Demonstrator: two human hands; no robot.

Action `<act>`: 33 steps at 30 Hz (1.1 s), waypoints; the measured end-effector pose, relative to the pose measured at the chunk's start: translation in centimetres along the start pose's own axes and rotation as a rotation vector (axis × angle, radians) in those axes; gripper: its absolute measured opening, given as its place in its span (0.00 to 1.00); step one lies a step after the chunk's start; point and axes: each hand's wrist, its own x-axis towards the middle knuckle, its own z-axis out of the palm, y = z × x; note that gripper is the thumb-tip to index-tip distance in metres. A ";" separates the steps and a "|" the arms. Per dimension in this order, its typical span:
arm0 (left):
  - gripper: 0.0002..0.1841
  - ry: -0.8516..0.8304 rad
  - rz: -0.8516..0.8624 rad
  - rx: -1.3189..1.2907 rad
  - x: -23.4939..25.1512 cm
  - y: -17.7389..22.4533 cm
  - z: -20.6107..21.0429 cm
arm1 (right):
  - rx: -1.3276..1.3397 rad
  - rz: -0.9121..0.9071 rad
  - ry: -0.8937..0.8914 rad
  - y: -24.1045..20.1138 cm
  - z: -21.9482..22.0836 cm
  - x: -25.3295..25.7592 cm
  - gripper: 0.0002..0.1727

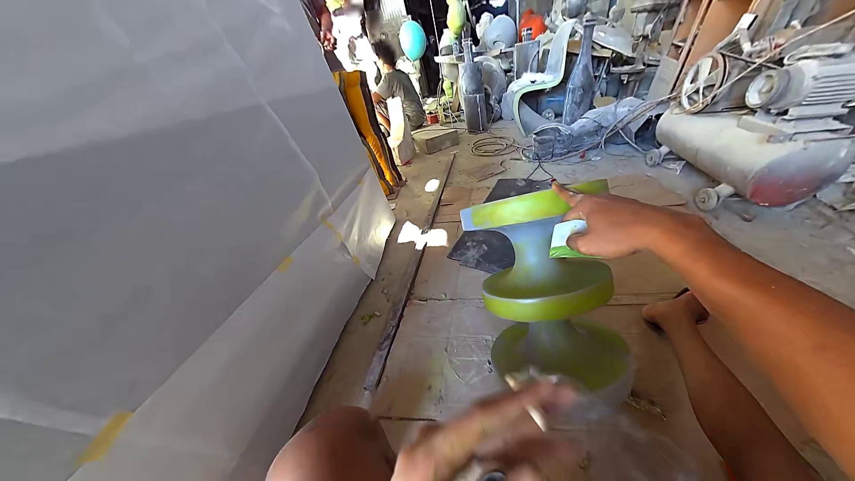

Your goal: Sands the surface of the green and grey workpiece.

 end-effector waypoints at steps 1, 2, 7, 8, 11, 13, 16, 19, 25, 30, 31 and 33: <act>0.23 0.029 0.020 0.184 0.7 -1.9 -1.7 | 0.004 -0.008 -0.003 0.0 -0.1 -0.1 0.13; 0.22 0.055 0.045 0.412 1.0 -3.6 -3.2 | 0.008 -0.023 0.004 0.1 -0.1 -0.1 0.13; 0.26 0.062 0.088 1.098 0.9 -6.7 -7.4 | 0.027 -0.009 0.008 0.5 -0.2 0.1 0.13; 0.26 0.062 0.087 1.124 0.8 -6.7 -7.5 | 0.023 -0.004 0.010 0.6 -0.1 0.2 0.13; 0.25 0.101 0.060 1.060 0.7 -7.1 -7.8 | 0.010 0.004 -0.004 0.6 -0.1 0.4 0.14; 0.23 0.198 0.011 0.862 0.9 -7.6 -8.1 | 0.007 -0.005 -0.012 0.4 -0.2 0.5 0.14; 0.13 0.455 -0.129 0.450 2.8 -6.5 -8.5 | -0.009 -0.021 -0.035 -0.2 -0.7 0.5 0.15; 0.13 0.684 -0.288 0.311 6.6 -4.2 -8.8 | -0.017 -0.022 -0.060 -0.5 -1.1 0.0 0.16; 0.13 0.481 0.078 0.362 13.7 -7.0 -10.6 | 0.035 -0.031 -0.083 -0.4 -1.2 -1.0 0.17; 0.21 0.208 0.100 0.721 20.8 -8.0 -7.2 | 0.193 -0.137 0.009 0.3 -0.4 -2.4 0.20; 0.28 0.127 0.064 0.787 21.8 -7.9 -6.0 | 0.273 -0.150 0.049 0.8 -0.2 -2.9 0.27; 0.41 -0.015 0.110 0.830 23.9 -9.9 -6.0 | 0.397 -0.198 0.118 1.6 0.2 -3.7 0.40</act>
